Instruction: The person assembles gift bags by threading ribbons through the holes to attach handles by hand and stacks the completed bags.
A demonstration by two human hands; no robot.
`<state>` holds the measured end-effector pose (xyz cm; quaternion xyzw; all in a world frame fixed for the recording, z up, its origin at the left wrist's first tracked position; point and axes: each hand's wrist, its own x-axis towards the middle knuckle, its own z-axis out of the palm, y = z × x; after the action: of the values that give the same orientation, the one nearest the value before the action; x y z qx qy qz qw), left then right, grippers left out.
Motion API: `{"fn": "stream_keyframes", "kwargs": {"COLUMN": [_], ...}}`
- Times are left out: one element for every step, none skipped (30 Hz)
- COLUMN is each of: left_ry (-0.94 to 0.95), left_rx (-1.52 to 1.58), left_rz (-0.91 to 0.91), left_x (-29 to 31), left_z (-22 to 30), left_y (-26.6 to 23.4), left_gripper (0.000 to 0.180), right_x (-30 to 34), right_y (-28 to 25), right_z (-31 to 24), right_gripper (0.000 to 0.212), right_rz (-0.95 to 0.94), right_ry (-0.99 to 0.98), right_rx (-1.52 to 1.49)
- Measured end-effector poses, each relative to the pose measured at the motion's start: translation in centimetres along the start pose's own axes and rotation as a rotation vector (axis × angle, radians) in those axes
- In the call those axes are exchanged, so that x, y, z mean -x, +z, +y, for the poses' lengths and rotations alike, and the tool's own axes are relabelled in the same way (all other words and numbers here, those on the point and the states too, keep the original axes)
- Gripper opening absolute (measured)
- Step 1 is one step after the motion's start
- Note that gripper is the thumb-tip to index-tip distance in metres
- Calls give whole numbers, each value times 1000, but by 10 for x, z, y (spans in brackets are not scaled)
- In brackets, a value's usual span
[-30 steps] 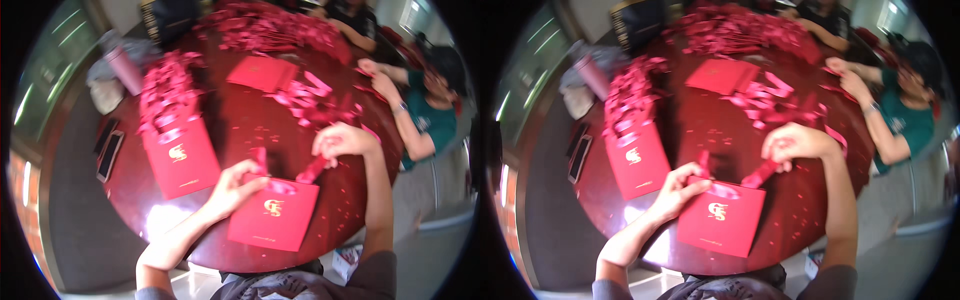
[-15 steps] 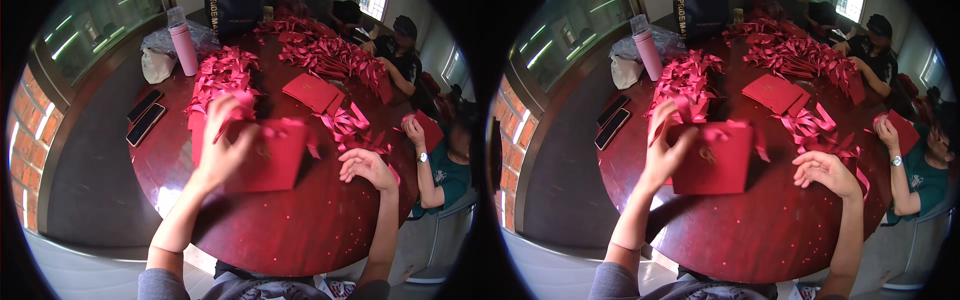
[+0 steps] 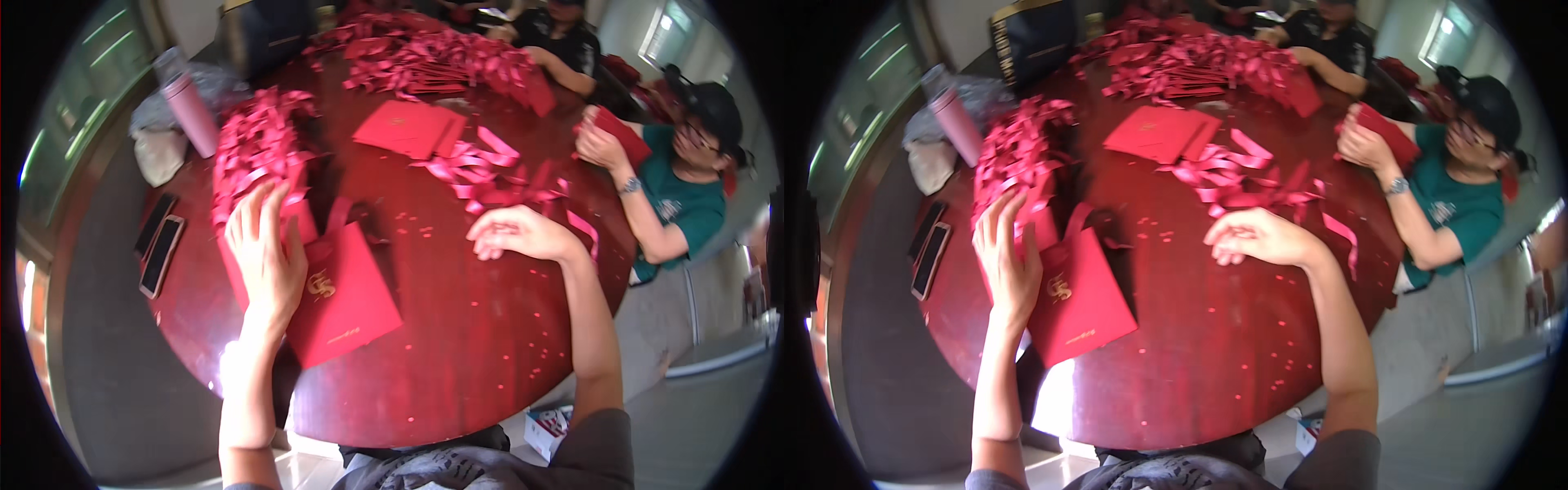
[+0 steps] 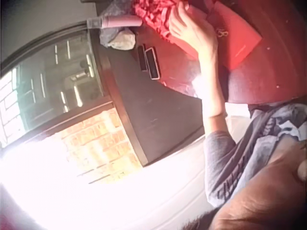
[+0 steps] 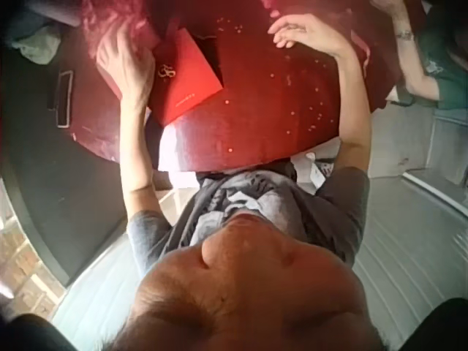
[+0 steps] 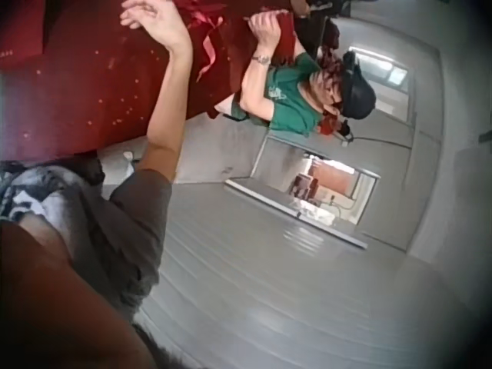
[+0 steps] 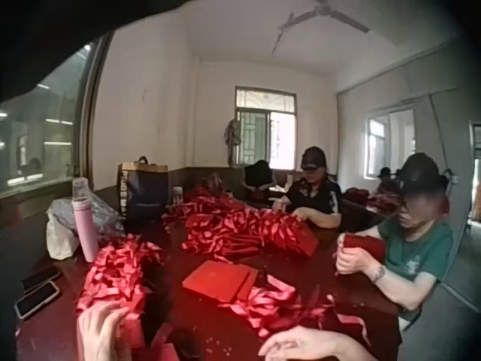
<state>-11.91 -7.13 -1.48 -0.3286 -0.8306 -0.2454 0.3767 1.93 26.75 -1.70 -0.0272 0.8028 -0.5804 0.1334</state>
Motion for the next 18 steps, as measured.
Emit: {"fn": "stream_keyframes", "kwargs": {"left_ry": [66,137,143,180,203,205,216,223,219,200,188,166,221,206,232,235,235,232], "left_rx": [-80,-166,-149,-162,-103,-65,63,77,83,75,45,10,37,31,53,58,62,65], "left_rz": [-33,-63,-89,-101,-132,-181,-224,-300,-392,-491,-669,-768,-675,-690,-649,-654,-658,-661], "left_x": [1,2,4,6,8,11,13,18,23,27,29,31,32,33,34,34,34,34], "left_z": [8,16,22,28,33,38,43,48,53,57,57,55,53,51,50,49,48,48], "left_y": [0,-1,-3,-4,-6,-6,-3,1,5,8,12,15,17,18,18,18,17,17], "left_gripper": [39,36,32,32,32,32,31,37,42,48,52,49,49,49,48,48,48,48], "right_x": [1,3,5,8,11,13,16,16,14,10,4,-2,-8,-13,-17,-19,-21,-22], "right_y": [-4,-9,-16,-24,-32,-39,-48,-53,-55,-54,-51,-45,-38,-32,-25,-19,-18,-18], "right_z": [1,2,3,4,5,7,8,11,15,20,27,34,42,48,56,61,65,67], "right_gripper": [20,20,19,18,18,18,18,18,20,22,22,26,29,33,36,38,40,34], "right_rz": [59,110,228,401,589,722,829,929,951,1022,974,943,914,866,846,798,804,856], "right_ry": [-70,-127,-221,-284,-284,-364,-353,-314,-323,-253,-288,-279,-370,-413,-332,-188,-175,-269], "right_rx": [-22,-39,-85,12,24,22,5,-12,106,192,332,475,712,938,922,904,969,959]}}
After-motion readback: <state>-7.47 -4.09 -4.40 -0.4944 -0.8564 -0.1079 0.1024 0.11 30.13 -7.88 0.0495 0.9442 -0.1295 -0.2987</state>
